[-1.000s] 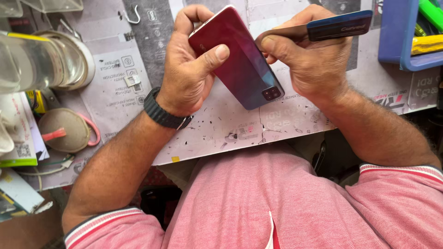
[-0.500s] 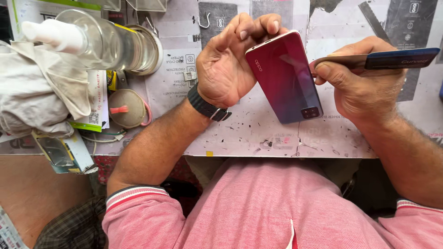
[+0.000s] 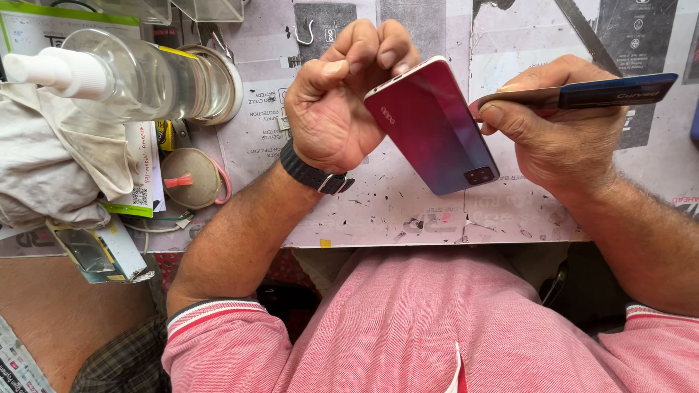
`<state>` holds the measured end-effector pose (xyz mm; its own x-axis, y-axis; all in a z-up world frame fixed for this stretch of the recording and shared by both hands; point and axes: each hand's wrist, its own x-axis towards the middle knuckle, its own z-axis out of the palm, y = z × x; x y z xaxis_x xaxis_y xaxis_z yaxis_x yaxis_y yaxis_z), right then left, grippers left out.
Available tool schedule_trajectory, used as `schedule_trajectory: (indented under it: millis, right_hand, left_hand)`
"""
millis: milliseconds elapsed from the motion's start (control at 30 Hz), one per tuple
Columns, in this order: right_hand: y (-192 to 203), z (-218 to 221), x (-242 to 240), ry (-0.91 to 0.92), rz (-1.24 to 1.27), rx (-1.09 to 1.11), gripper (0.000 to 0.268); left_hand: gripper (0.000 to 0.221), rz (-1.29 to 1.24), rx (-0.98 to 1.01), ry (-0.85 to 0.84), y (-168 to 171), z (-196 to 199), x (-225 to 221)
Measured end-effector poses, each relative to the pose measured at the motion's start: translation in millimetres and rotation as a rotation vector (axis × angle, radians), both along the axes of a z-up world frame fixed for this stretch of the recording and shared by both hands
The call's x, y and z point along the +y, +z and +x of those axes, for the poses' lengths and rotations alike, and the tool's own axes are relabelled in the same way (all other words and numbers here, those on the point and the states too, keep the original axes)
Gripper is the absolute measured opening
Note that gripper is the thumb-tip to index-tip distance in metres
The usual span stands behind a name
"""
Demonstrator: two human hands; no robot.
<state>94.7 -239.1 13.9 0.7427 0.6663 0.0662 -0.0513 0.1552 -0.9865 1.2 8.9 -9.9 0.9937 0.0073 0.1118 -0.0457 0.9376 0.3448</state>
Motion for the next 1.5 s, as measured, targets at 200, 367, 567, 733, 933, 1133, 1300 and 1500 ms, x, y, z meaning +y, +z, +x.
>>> schedule_trajectory:
  millis: [200, 367, 567, 733, 933, 1133, 1300, 1500]
  right_hand:
    - [-7.2, 0.4, -2.0, 0.046, 0.029, 0.013, 0.016]
    - [-14.7, 0.5, -6.7, 0.071, 0.028, -0.004, 0.015]
    - [-15.3, -2.0, -7.8, 0.058, 0.000, -0.008, 0.016]
    - [-15.7, -3.3, -2.5, 0.031, 0.039, 0.054, 0.017]
    - [-23.9, -7.1, 1.7, -0.041, 0.050, 0.158, 0.015]
    - [-19.6, -7.9, -0.4, -0.087, 0.061, 0.171, 0.017]
    - [-5.5, -3.4, 1.7, -0.063, 0.061, 0.110, 0.017]
    - [5.9, -2.2, 5.7, -0.113, -0.137, -0.140, 0.017]
  left_hand:
    - [0.023, 0.005, -0.008, 0.015, 3.1, 1.0, 4.6]
    - [0.023, -0.012, -0.002, 0.013, 2.2, 1.7, 3.8]
    - [0.023, -0.011, 0.001, -0.015, 1.0, 0.9, 5.4]
    - [0.018, -0.026, 0.044, -0.006, 2.8, 2.3, 2.4]
    - [0.027, 0.102, 0.219, 0.075, -1.6, -1.3, -12.7]
    - [0.049, 0.266, 0.121, -0.031, 1.4, -7.8, -31.8]
    - [0.050, 0.163, 0.059, -0.106, 3.2, -9.5, -39.4]
    - [0.050, 0.221, 0.083, -0.096, -4.5, -12.3, -38.4]
